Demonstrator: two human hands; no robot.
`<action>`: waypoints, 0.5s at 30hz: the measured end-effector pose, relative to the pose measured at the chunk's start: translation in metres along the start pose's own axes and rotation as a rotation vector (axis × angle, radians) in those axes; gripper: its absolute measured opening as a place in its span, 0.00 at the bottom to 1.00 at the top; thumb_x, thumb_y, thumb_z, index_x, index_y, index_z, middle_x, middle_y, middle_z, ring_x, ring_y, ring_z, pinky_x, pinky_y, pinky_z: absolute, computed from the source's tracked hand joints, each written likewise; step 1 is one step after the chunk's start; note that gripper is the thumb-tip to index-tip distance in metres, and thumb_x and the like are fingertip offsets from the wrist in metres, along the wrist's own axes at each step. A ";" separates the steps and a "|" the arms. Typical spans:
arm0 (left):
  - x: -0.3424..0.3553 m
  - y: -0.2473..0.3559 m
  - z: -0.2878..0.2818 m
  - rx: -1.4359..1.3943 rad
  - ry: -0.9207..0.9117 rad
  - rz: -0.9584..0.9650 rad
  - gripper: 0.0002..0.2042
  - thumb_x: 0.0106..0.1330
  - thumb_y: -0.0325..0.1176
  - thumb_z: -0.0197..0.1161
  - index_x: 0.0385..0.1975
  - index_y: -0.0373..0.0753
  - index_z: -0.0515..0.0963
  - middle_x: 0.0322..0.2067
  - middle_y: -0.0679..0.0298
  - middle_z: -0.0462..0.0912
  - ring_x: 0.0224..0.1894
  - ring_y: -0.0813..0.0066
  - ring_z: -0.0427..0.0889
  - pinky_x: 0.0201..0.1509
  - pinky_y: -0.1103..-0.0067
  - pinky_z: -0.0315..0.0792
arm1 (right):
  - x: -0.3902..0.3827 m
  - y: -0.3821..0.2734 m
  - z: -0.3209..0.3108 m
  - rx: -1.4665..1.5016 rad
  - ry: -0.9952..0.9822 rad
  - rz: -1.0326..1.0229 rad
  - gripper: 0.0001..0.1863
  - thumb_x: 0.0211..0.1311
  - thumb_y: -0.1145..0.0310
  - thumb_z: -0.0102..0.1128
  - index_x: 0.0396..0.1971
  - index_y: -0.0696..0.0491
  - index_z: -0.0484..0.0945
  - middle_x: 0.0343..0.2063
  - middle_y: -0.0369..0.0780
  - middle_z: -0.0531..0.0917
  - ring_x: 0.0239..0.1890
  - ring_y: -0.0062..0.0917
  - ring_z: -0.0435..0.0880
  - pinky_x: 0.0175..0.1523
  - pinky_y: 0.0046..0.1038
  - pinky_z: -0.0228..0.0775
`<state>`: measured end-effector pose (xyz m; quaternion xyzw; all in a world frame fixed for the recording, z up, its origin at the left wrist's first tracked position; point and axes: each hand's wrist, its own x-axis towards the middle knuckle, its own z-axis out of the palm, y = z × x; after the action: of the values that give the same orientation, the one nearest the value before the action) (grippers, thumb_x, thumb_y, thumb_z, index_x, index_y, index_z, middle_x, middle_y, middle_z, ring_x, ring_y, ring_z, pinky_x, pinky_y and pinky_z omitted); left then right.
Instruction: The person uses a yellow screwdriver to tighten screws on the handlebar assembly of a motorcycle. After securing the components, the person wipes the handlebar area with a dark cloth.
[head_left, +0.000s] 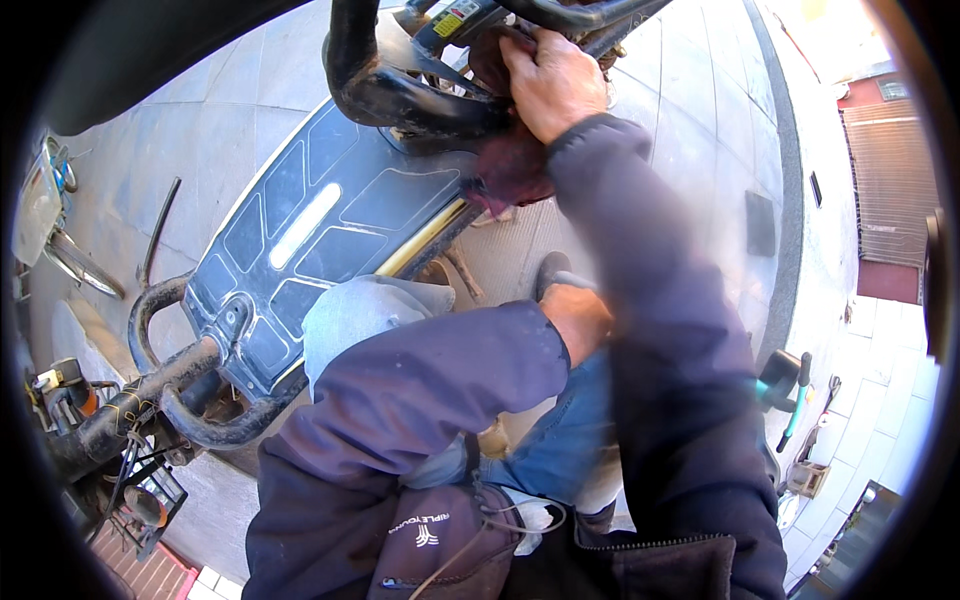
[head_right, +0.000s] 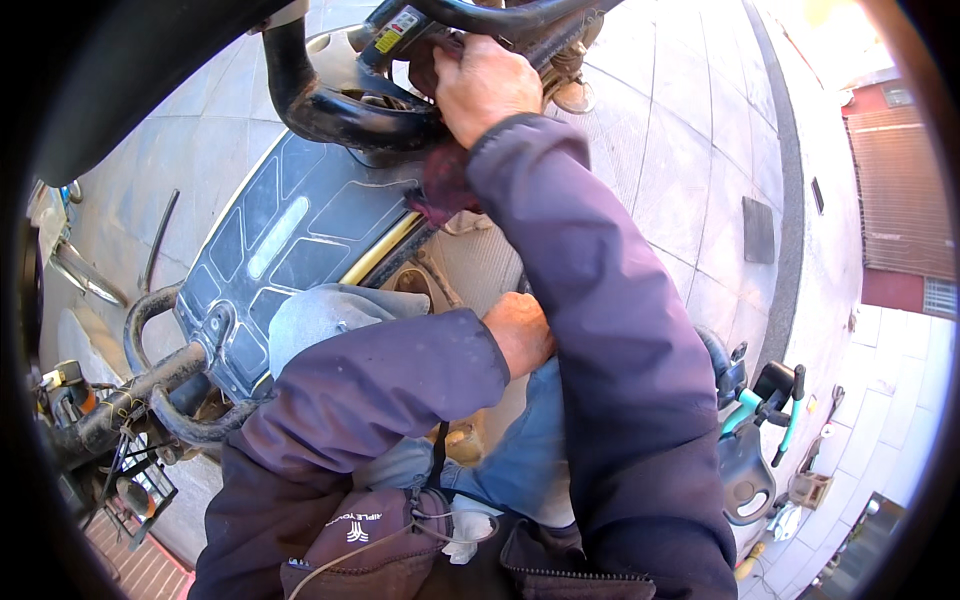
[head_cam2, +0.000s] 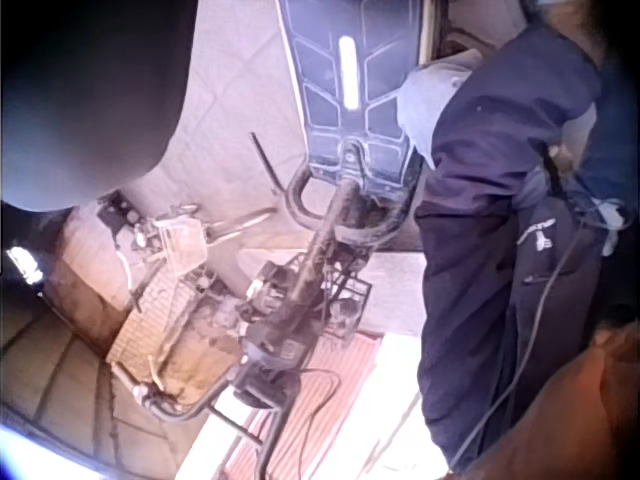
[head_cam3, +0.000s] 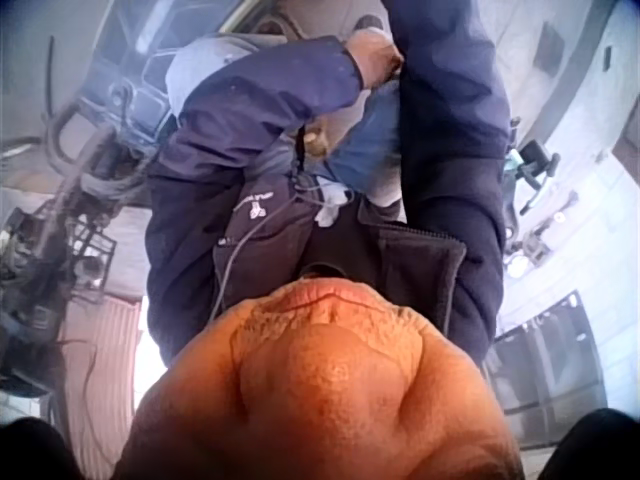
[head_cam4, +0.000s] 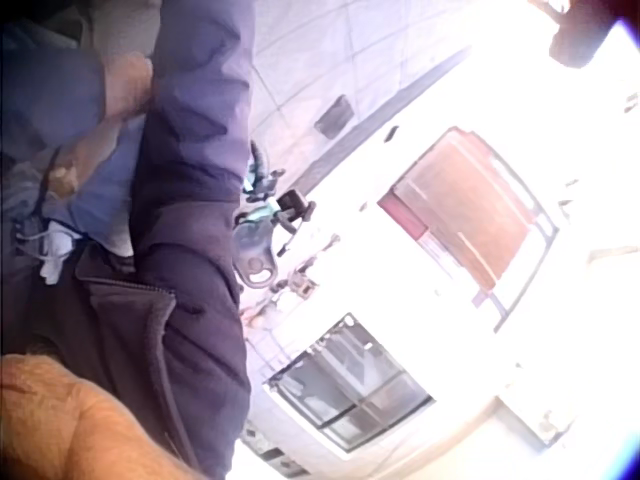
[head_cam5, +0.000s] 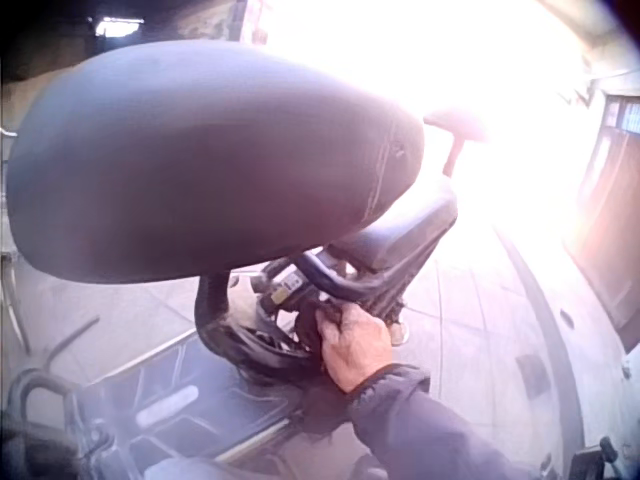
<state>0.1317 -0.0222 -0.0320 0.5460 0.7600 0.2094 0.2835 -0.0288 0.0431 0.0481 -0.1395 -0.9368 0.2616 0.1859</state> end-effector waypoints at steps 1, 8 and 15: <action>-0.001 0.002 -0.003 0.007 0.012 0.017 0.08 0.55 0.26 0.55 0.34 0.38 0.79 0.34 0.56 0.81 0.35 0.59 0.83 0.35 0.69 0.77 | 0.000 0.005 -0.006 0.003 -0.016 0.003 0.20 0.60 0.53 0.54 0.41 0.54 0.79 0.36 0.53 0.82 0.43 0.48 0.79 0.49 0.39 0.70; -0.002 0.005 0.000 0.058 0.006 0.022 0.07 0.53 0.25 0.57 0.31 0.38 0.79 0.29 0.55 0.81 0.33 0.58 0.83 0.33 0.69 0.77 | -0.009 0.030 -0.009 0.043 0.104 0.070 0.20 0.57 0.54 0.59 0.42 0.54 0.78 0.35 0.51 0.82 0.41 0.46 0.81 0.48 0.37 0.71; 0.000 0.008 0.002 0.005 0.042 0.029 0.07 0.52 0.25 0.58 0.31 0.40 0.79 0.29 0.55 0.80 0.33 0.57 0.83 0.33 0.69 0.77 | -0.007 0.028 -0.012 0.094 0.136 0.018 0.19 0.53 0.56 0.64 0.40 0.52 0.77 0.33 0.47 0.83 0.39 0.42 0.83 0.47 0.35 0.72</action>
<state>0.1391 -0.0200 -0.0286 0.5533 0.7582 0.2232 0.2628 -0.0134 0.0686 0.0405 -0.1563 -0.9075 0.2966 0.2529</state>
